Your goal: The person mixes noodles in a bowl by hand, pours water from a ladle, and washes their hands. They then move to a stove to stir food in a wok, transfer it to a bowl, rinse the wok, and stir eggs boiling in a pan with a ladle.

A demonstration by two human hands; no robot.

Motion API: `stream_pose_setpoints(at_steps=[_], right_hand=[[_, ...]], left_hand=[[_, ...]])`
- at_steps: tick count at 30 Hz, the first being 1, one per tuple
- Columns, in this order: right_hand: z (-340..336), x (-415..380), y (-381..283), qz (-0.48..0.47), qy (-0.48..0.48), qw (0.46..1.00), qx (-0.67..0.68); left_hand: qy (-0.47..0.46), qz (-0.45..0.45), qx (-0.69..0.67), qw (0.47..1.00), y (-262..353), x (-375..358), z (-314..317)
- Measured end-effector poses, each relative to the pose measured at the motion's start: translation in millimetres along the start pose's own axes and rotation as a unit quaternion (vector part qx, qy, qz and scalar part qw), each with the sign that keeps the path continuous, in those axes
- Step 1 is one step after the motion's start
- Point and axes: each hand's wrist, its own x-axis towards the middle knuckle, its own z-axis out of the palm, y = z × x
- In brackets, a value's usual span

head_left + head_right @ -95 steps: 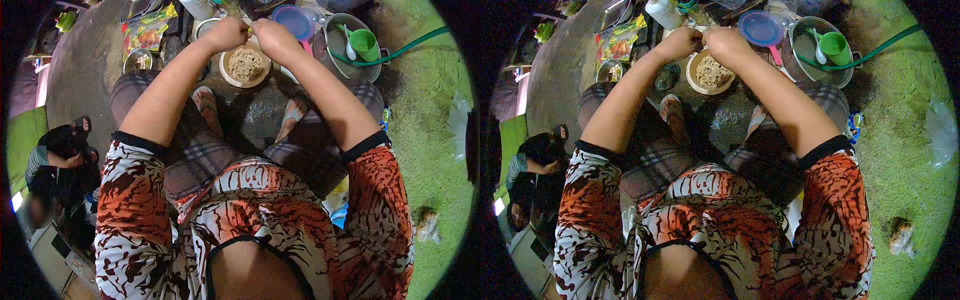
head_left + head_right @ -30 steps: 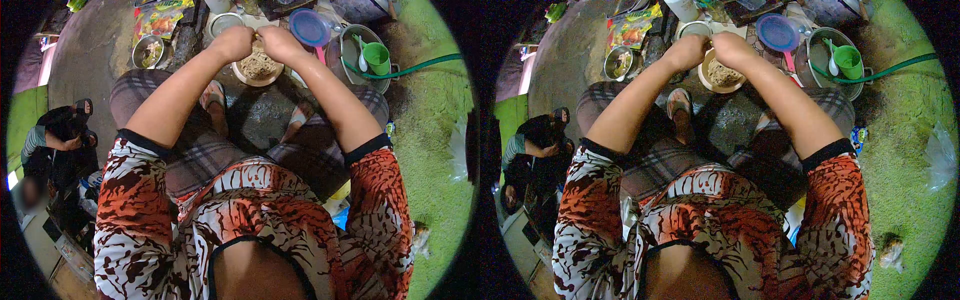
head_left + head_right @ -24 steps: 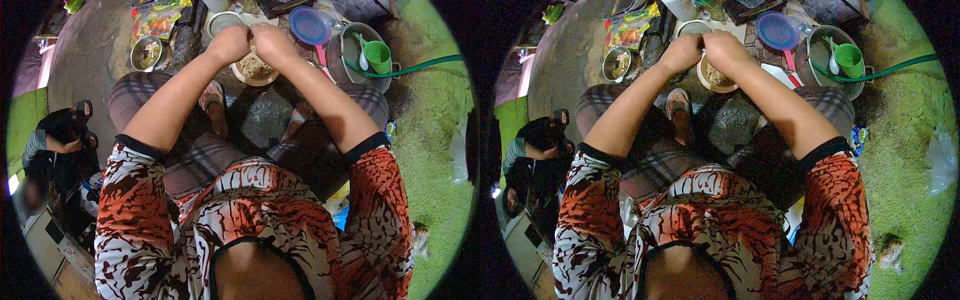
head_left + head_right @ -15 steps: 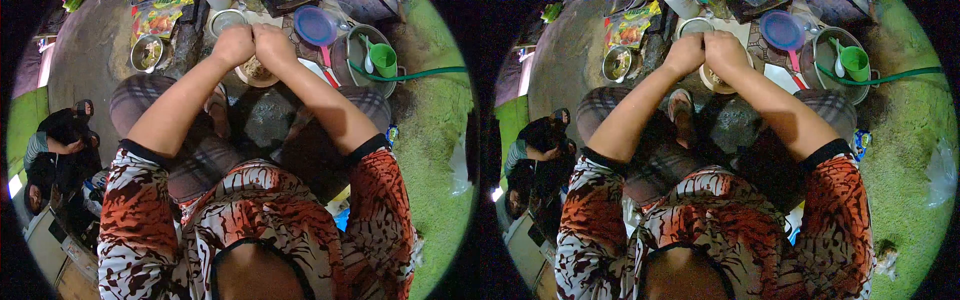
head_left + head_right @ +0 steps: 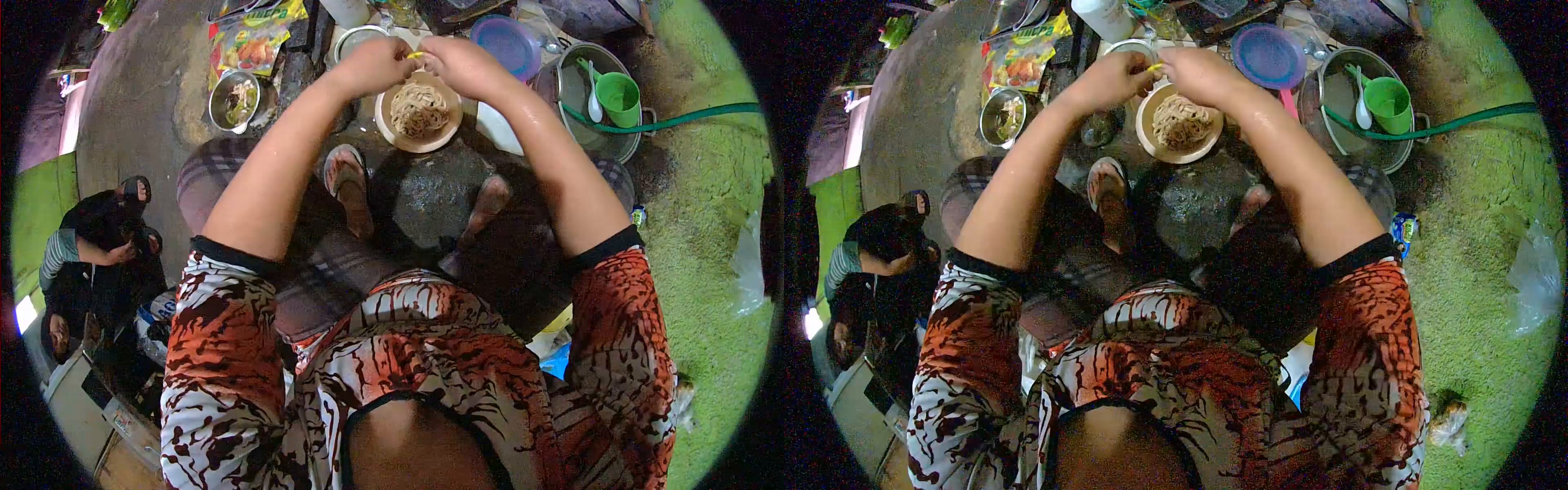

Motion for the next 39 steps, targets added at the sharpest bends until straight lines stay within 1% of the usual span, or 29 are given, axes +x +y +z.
stream_pose_setpoints(at_steps=[1, 2, 3, 4, 5, 6, 8, 9, 10, 11, 12, 13, 14, 16, 18, 20, 21, 22, 23, 26, 28, 29, 30, 31, 32, 33, 35, 36, 39], right_hand=[[-0.8, -1.2, 3.6, -0.031, -0.030, 0.999, 0.005], [1.2, -3.1, 4.5, -0.022, -0.039, 0.998, -0.037], [-0.2, -5.7, 3.2, -0.023, -0.038, 0.998, -0.038], [-2.0, -9.2, 2.3, -0.004, -0.064, 0.998, -0.002], [-3.7, -13.4, 1.9, 0.017, -0.089, 0.995, 0.034], [-3.1, -16.3, 5.5, 0.018, -0.087, 0.996, 0.033], [-1.0, -19.4, 12.2, 0.088, -0.103, 0.974, 0.179], [-1.7, -22.0, 10.8, 0.088, -0.101, 0.975, 0.178], [-1.7, -25.3, 9.2, 0.087, -0.074, 0.974, 0.195], [-0.9, -29.3, 7.8, 0.088, -0.048, 0.972, 0.212], [-3.0, -35.0, 1.5, 0.088, -0.047, 0.972, 0.212], [-7.0, -41.2, -8.6, 0.070, -0.003, 0.993, 0.090], [-10.2, -45.4, -17.2, 0.050, 0.041, 0.997, -0.032], [-10.8, -49.6, -22.5, 0.059, 0.058, 0.995, -0.054], [-9.8, -51.4, -24.5, 0.070, 0.077, 0.992, -0.075], [-6.7, -52.8, -25.1, 0.063, 0.134, 0.987, -0.061], [-7.4, -50.9, -25.6, 0.066, 0.133, 0.987, -0.061], [-7.0, -48.4, -28.1, 0.057, 0.183, 0.980, -0.060], [-5.5, -47.0, -30.0, 0.049, 0.230, 0.970, -0.059], [-1.4, -43.8, -28.1, 0.064, 0.220, 0.970, -0.076], [5.3, -42.3, -21.8, 0.060, 0.204, 0.974, -0.073], [5.5, -38.8, -16.1, 0.053, 0.193, 0.977, -0.072], [1.5, -38.4, -12.7, 0.054, 0.146, 0.985, -0.076], [-3.3, -36.9, -8.7, 0.052, 0.152, 0.984, -0.081], [-6.2, -36.6, -4.6, 0.032, 0.123, 0.988, -0.089], [-5.6, -38.4, -1.8, 0.014, 0.090, 0.991, -0.095], [-14.0, -39.1, -4.0, 0.005, 0.070, 0.993, -0.093], [-17.0, -38.5, -5.5, -0.006, 0.055, 0.994, -0.094], [-12.2, -45.4, -8.2, 0.004, 0.028, 0.996, -0.087]], left_hand=[[0.000, -0.001, -0.001, 1.000, -2.4, -0.8, 4.5], [0.030, 0.035, 0.042, 0.998, -5.5, -0.4, 8.7], [0.061, 0.072, 0.086, 0.992, -3.9, -2.2, 9.9], [0.078, 0.073, 0.154, 0.982, -0.6, -4.8, 14.2], [0.079, 0.075, 0.154, 0.982, 1.4, -6.5, 16.6], [0.076, 0.072, 0.151, 0.983, 5.2, -8.1, 17.5], [0.075, 0.070, 0.148, 0.984, 12.1, -9.3, 17.3], [0.045, 0.062, 0.122, 0.990, 13.2, -8.4, 17.4], [0.015, 0.053, 0.096, 0.994, 13.9, -7.9, 18.0], [0.016, 0.054, 0.096, 0.994, 14.5, -8.2, 19.8], [0.011, 0.063, 0.083, 0.995, 16.7, -9.1, 21.9], [0.005, 0.072, 0.069, 0.995, 20.6, -11.2, 22.5], [0.005, 0.072, 0.070, 0.995, 24.6, -13.3, 22.9], [0.069, 0.093, 0.097, 0.989, 36.5, -18.5, 22.4], [0.084, 0.083, 0.083, 0.989, 42.3, -17.3, 24.3], [0.097, 0.076, 0.068, 0.990, 48.4, -14.2, 27.6], [0.115, 0.053, 0.049, 0.991, 53.0, -9.8, 26.2], [0.134, 0.030, 0.030, 0.990, 56.3, -7.3, 24.2], [0.133, 0.029, 0.029, 0.990, 58.4, -7.0, 23.7], [0.147, 0.002, 0.044, 0.988, 60.6, -5.4, 27.2], [0.153, -0.041, 0.036, 0.987, 54.6, 0.4, 36.4], [0.159, -0.034, 0.039, 0.986, 50.6, 4.6, 35.2], [0.115, -0.002, 0.043, 0.992, 43.6, 5.8, 33.0], [0.070, 0.029, 0.047, 0.996, 33.2, 7.7, 32.0], [-0.001, 0.017, -0.027, 0.999, 21.3, 13.6, 29.4], [-0.003, 0.017, -0.028, 0.999, 18.5, 13.8, 22.2], [-0.105, -0.045, -0.224, 0.968, 16.9, 8.8, 9.2], [-0.123, -0.034, -0.222, 0.967, 8.5, 11.2, 9.0], [-0.102, -0.027, -0.187, 0.977, 2.9, 7.5, 17.7]])
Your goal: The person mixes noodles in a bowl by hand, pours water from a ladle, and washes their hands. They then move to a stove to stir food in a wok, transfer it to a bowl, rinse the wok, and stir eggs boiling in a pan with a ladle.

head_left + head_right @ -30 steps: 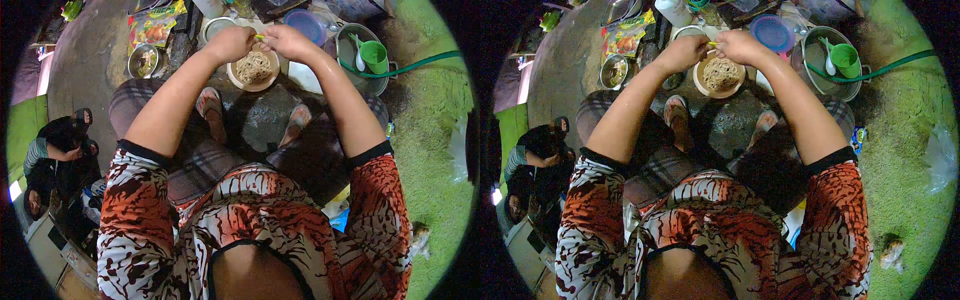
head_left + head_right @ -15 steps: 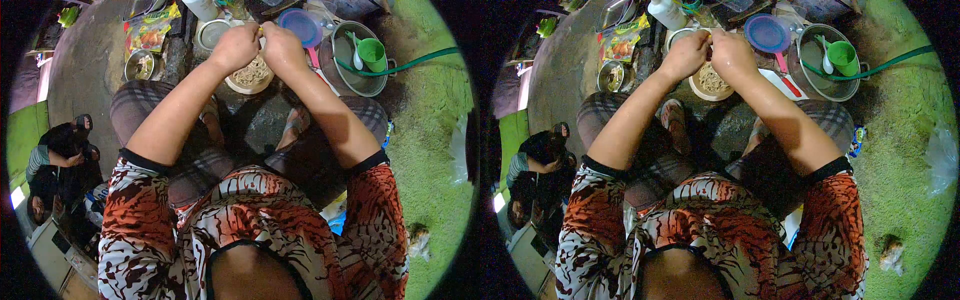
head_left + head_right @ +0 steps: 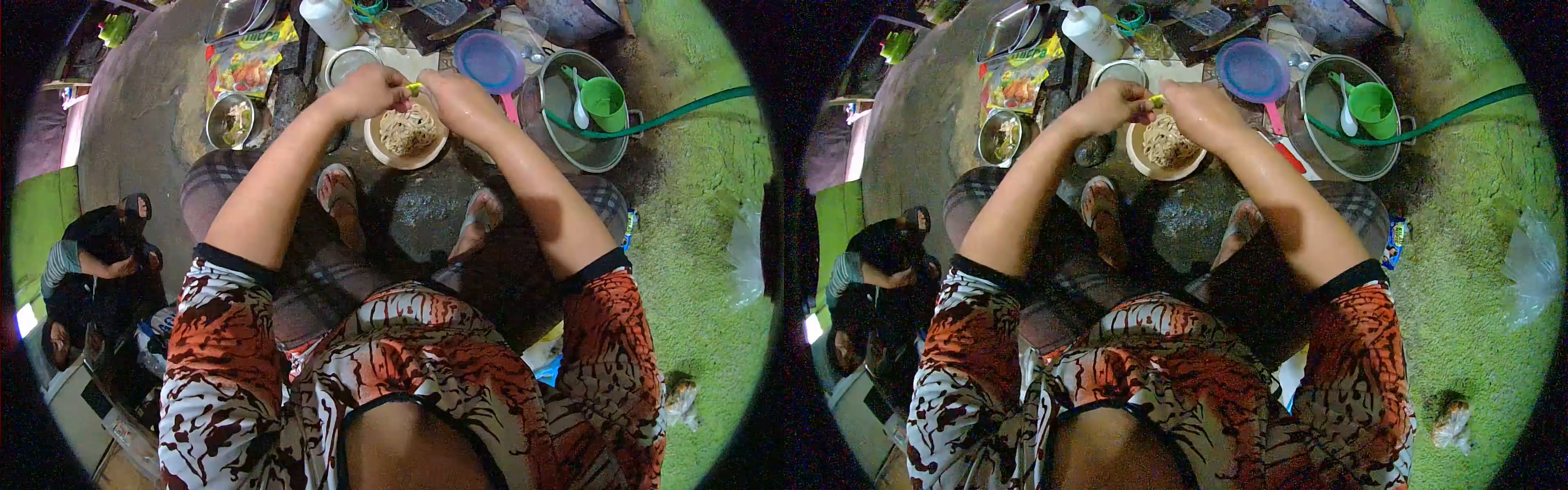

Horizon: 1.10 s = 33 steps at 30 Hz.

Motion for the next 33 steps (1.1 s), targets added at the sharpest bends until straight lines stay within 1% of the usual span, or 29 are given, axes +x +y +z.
stream_pose_setpoints(at_steps=[1, 3, 4, 6, 7, 9, 10, 12, 13, 14, 15, 16, 18, 19, 21, 22, 24, 25, 26, 28, 29, 30, 31, 33], right_hand=[[3.6, -0.9, 1.2, -0.002, 0.000, 1.000, 0.000], [9.2, -0.3, 1.8, -0.003, 0.000, 0.998, 0.061], [11.5, 0.2, 0.7, -0.003, 0.001, 0.998, 0.061], [16.5, 2.0, -7.8, 0.008, 0.027, 0.999, 0.039], [16.3, 1.5, -12.9, 0.008, 0.027, 0.999, 0.038], [17.3, 1.2, -24.2, 0.034, 0.069, 0.997, -0.010], [19.9, 2.8, -28.3, 0.033, 0.068, 0.997, -0.009], [26.4, 2.4, -34.7, 0.044, 0.113, 0.992, -0.044], [32.2, 1.7, -36.2, 0.044, 0.114, 0.992, -0.044], [38.2, 2.0, -36.4, 0.045, 0.134, 0.989, -0.034], [32.8, 5.1, -39.0, 0.045, 0.155, 0.987, -0.026], [25.8, 7.3, -36.9, 0.044, 0.158, 0.986, -0.028], [12.0, 9.1, -29.5, 0.078, 0.034, 0.996, 0.035], [11.6, 10.5, -22.9, 0.079, 0.034, 0.996, 0.035], [10.2, 12.7, -12.2, 0.056, -0.014, 0.997, 0.053], [12.5, 9.0, -12.4, 0.058, -0.016, 0.997, 0.052], [15.5, 2.1, -15.1, 0.053, 0.008, 0.998, 0.021], [17.5, -1.1, -18.1, 0.048, 0.028, 0.998, 0.021], [19.8, -4.4, -21.5, 0.049, 0.028, 0.998, 0.021], [15.5, -6.1, -35.2, 0.103, 0.044, 0.994, 0.020], [23.9, -5.0, -32.9, 0.120, 0.055, 0.990, 0.051], [26.7, -4.2, -32.2, 0.124, 0.060, 0.990, 0.045], [28.5, -5.1, -32.8, 0.146, 0.057, 0.986, 0.063], [30.9, -6.1, -32.9, 0.199, 0.045, 0.975, 0.085]], left_hand=[[0.002, 0.000, 0.000, 1.000, 4.3, -3.6, 1.7], [0.076, 0.029, 0.148, 0.986, 14.7, -12.2, 9.6], [0.076, 0.030, 0.148, 0.986, 17.3, -15.7, 13.8], [0.145, 0.033, 0.317, 0.937, 20.1, -20.4, 22.2], [0.145, 0.033, 0.317, 0.937, 20.5, -20.5, 25.3], [0.186, 0.031, 0.330, 0.925, 21.4, -22.8, 29.6], [0.186, 0.030, 0.331, 0.925, 23.0, -23.8, 31.1], [0.199, 0.003, 0.327, 0.924, 26.7, -25.3, 36.1], [0.199, 0.003, 0.328, 0.923, 24.8, -24.7, 39.1], [0.215, -0.015, 0.313, 0.925, 21.7, -22.7, 42.3], [0.234, -0.032, 0.297, 0.925, 24.4, -20.7, 40.9], [0.235, -0.029, 0.298, 0.925, 24.5, -19.7, 37.5], [0.211, 0.007, 0.312, 0.926, 22.1, -22.0, 30.4], [0.210, 0.008, 0.312, 0.926, 22.3, -22.0, 29.2], [0.202, 0.030, 0.325, 0.923, 23.4, -22.9, 30.5], [0.201, 0.030, 0.323, 0.924, 24.9, -25.1, 33.6], [0.189, 0.017, 0.321, 0.928, 28.6, -28.0, 39.2], [0.188, 0.019, 0.321, 0.928, 27.8, -26.8, 41.0], [0.195, 0.019, 0.322, 0.926, 26.0, -26.7, 43.3], [0.203, 0.023, 0.324, 0.924, 25.7, -27.5, 47.0], [0.218, 0.009, 0.337, 0.916, 26.9, -28.4, 50.6], [0.234, -0.002, 0.349, 0.908, 30.6, -27.3, 53.9], [0.249, 0.006, 0.349, 0.903, 31.0, -26.5, 56.2], [0.247, 0.012, 0.345, 0.906, 33.5, -28.1, 59.8]])
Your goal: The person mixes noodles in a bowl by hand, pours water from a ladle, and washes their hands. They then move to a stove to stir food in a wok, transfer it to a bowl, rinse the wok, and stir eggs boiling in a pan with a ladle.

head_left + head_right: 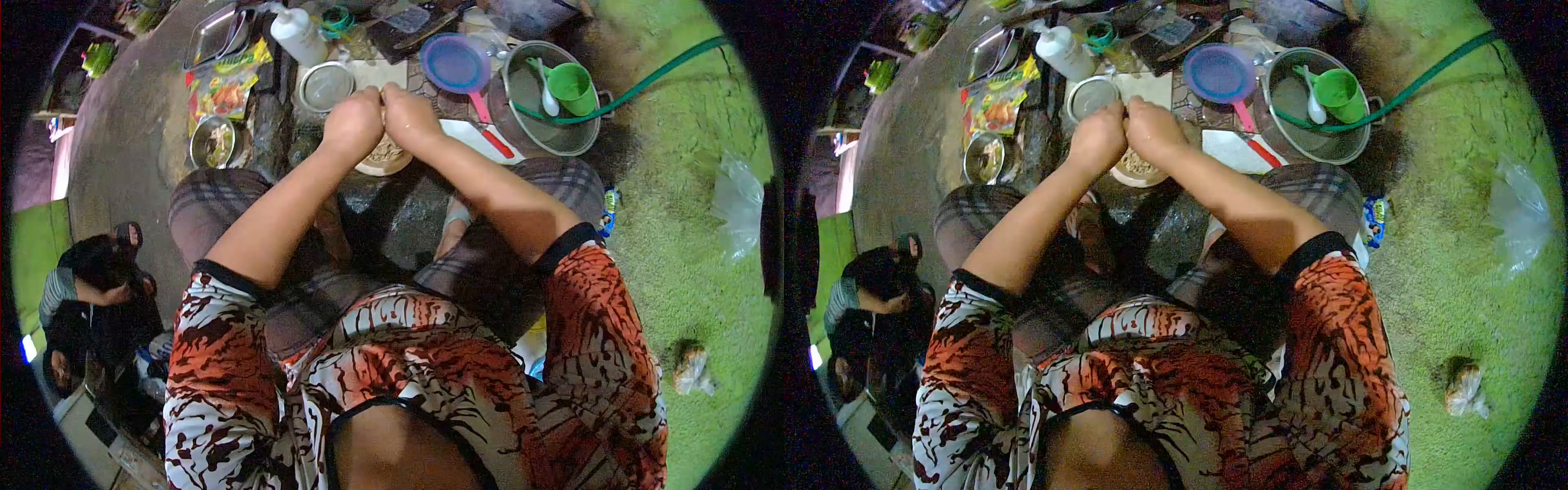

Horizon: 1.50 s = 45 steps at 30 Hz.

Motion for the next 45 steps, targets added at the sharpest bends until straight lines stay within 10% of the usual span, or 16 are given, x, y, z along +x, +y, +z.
stream_pose_setpoints(at_steps=[19, 25, 27, 29, 33, 37, 39, 41, 45], right_hand=[[56.8, 32.8, 30.6, -0.014, -0.136, 0.991, 0.015], [143.6, 56.5, 98.4, 0.111, -0.181, 0.976, 0.046], [155.8, 58.6, 108.0, 0.158, -0.155, 0.972, 0.074], [186.1, 64.5, 122.2, 0.055, -0.125, 0.989, 0.054], [225.8, 54.9, 118.4, -0.070, -0.022, 0.993, -0.089], [244.5, 84.9, 150.1, 0.054, -0.175, 0.978, -0.097], [254.9, 107.2, 174.6, 0.184, -0.252, 0.950, 0.012], [224.1, 93.4, 151.9, 0.254, -0.190, 0.948, 0.031], [202.4, 55.6, 131.8, -0.124, 0.069, 0.985, -0.098]], left_hand=[[-0.193, -0.081, -0.018, 0.978, -60.7, 29.9, 38.0], [-0.104, -0.163, -0.066, 0.979, -99.6, 18.3, 119.6], [-0.094, -0.357, -0.159, 0.916, -106.7, 10.8, 128.2], [-0.161, -0.347, -0.103, 0.918, -165.6, -4.1, 235.0], [-0.186, -0.376, -0.229, 0.878, -139.0, -10.3, 212.7], [-0.262, -0.378, -0.213, 0.862, -154.7, -17.1, 273.0], [-0.248, -0.410, -0.254, 0.840, -137.4, -4.4, 247.3], [-0.325, -0.476, -0.517, 0.632, -150.0, -2.9, 268.6], [-0.376, -0.463, -0.605, 0.527, -137.5, 9.9, 253.1]])
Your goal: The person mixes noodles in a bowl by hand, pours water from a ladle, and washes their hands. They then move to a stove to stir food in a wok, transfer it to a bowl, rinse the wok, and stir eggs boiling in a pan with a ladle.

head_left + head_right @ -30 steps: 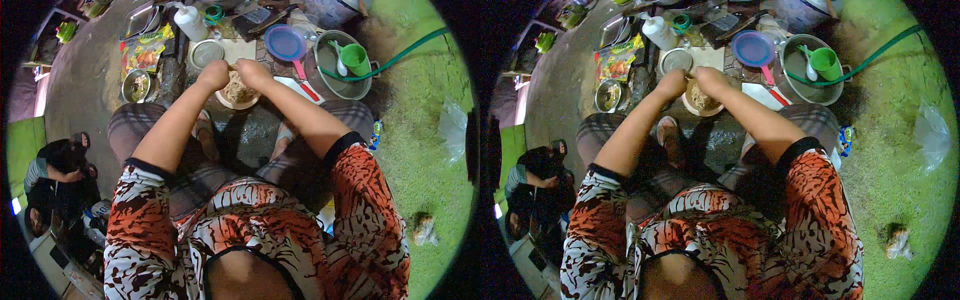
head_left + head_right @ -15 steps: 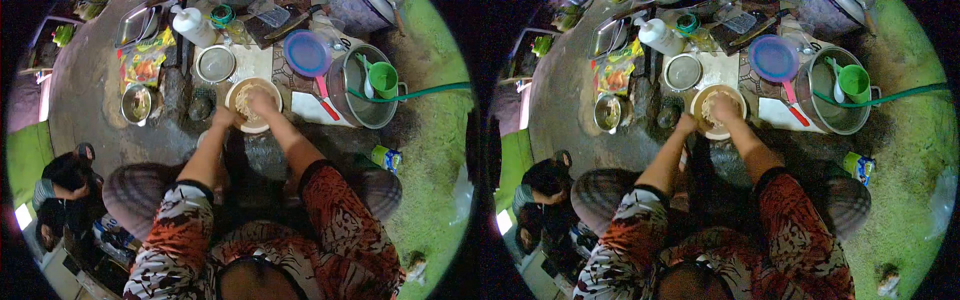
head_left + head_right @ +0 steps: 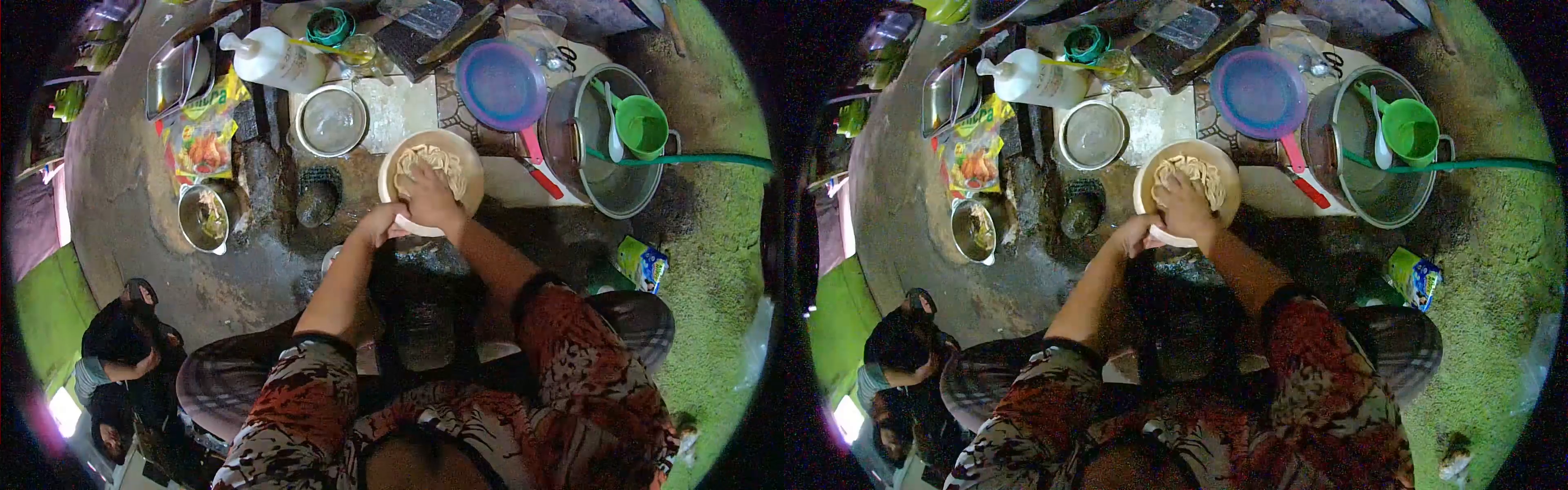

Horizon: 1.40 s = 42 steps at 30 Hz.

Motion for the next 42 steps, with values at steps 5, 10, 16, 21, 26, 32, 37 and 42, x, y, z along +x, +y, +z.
stream_pose_setpoints(at_steps=[5, 10, 16, 21, 26, 32, 37, 42], right_hand=[[21.1, 10.0, 26.4, 0.226, -0.229, 0.942, 0.090], [-54.5, -23.0, -11.1, -0.031, -0.043, 0.998, 0.024], [-131.2, -4.5, -2.9, 0.204, -0.282, 0.929, 0.126], [-192.1, -29.2, -4.1, 0.244, -0.328, 0.858, 0.311], [-220.7, -32.4, -15.6, 0.282, -0.143, 0.893, 0.322], [-235.0, -97.9, -107.2, -0.084, -0.014, 0.994, -0.062], [-250.2, -50.9, -65.2, 0.323, -0.239, 0.910, 0.100], [-266.2, -102.8, -120.4, -0.068, -0.010, 0.989, -0.134]], left_hand=[[0.044, 0.028, 0.024, 0.998, 8.5, -26.0, 27.3], [0.034, 0.068, 0.030, 0.997, 16.5, -60.5, 43.2], [0.030, 0.108, -0.022, 0.993, -13.7, -110.5, 84.1], [0.076, 0.158, 0.013, 0.984, -31.6, -165.3, 104.9], [0.076, 0.240, 0.084, 0.964, -40.8, -246.9, 150.5], [0.097, 0.273, 0.019, 0.957, -74.5, -268.3, 155.3], [0.090, 0.282, 0.047, 0.954, -76.8, -248.3, 154.5], [0.063, 0.324, 0.051, 0.943, -71.0, -269.8, 147.0]])
